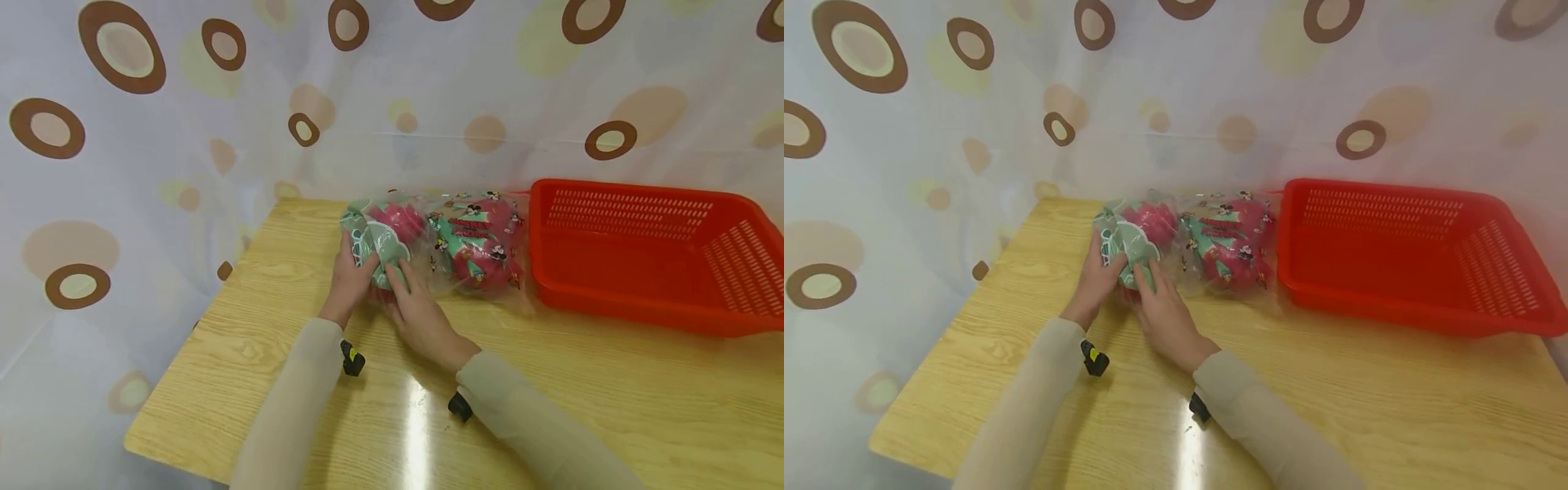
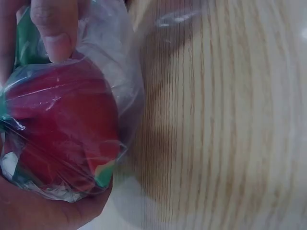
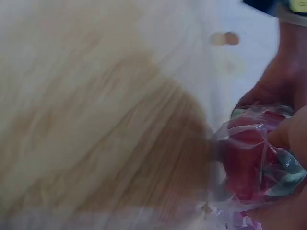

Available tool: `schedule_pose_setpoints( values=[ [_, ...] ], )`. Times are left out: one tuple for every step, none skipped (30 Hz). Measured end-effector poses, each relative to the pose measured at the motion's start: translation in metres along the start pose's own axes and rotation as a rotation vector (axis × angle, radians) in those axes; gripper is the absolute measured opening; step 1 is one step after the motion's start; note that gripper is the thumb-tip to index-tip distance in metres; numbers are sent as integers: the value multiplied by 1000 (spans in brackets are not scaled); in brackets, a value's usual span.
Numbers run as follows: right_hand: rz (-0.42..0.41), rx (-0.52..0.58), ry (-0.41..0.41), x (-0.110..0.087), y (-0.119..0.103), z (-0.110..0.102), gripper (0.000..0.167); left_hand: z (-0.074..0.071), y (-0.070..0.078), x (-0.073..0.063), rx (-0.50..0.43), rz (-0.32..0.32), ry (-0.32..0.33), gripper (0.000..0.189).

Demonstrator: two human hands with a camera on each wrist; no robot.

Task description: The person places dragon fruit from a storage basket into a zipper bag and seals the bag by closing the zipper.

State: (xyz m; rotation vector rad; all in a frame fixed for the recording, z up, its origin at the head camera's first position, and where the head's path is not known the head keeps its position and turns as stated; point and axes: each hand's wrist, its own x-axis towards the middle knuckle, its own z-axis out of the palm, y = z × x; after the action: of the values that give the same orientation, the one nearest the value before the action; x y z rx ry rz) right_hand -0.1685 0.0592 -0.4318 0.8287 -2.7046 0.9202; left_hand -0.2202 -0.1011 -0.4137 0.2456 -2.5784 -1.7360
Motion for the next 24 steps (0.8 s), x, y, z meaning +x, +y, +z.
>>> schedule_pose_setpoints(
  values=[
    [6,-17,-11,1,1,1,63,1,1,2,0,-9,3,87],
    [3,-29,-16,2,3,3,63,1,1,3,-3,-12,4,87],
    [-1,-40,-19,4,5,4,62,2,1,5,-1,-15,7,87],
    [-3,-45,-23,6,6,5,63,2,2,7,-2,-15,11,86],
    [-4,-48,-23,8,8,5,64,3,2,9,-3,-16,11,86],
    [-4,-49,-26,11,9,5,66,3,3,12,-2,-11,14,85],
    [-3,-52,-30,13,10,5,67,4,4,14,3,-7,16,85],
    [-5,-54,-33,15,12,5,69,4,5,16,7,-3,16,85],
    [-1,-53,-42,16,13,4,71,5,6,18,13,-4,15,85],
    [7,-48,-55,17,14,4,75,5,7,20,18,-3,12,85],
    [20,-37,-72,18,15,3,79,5,7,21,23,-3,7,85],
    [35,-19,-93,19,16,2,82,6,7,23,30,-1,5,85],
    [55,-2,-118,19,16,1,85,6,8,23,36,2,1,85],
    [78,18,-141,19,17,0,88,6,7,24,37,0,-4,85],
    [98,43,-157,19,18,-2,90,7,7,24,38,-3,-8,85],
    [114,61,-168,19,19,-3,92,6,7,24,38,-6,-6,84],
    [121,77,-171,19,19,-3,92,6,6,24,38,-14,-7,84],
    [122,90,-168,18,20,-4,91,6,6,23,39,-21,-4,84],
    [118,99,-164,18,21,-5,90,5,6,23,33,-28,-1,83],
    [108,105,-155,17,22,-5,89,5,5,23,27,-38,0,83],
    [100,115,-149,15,22,-7,89,4,5,22,23,-43,1,83],
    [96,120,-147,14,21,-9,87,4,5,23,21,-45,0,83],
    [93,133,-144,12,21,-11,86,3,5,23,20,-46,-5,83],
    [91,148,-140,10,20,-13,82,2,5,23,21,-44,-9,84]
  ],
)
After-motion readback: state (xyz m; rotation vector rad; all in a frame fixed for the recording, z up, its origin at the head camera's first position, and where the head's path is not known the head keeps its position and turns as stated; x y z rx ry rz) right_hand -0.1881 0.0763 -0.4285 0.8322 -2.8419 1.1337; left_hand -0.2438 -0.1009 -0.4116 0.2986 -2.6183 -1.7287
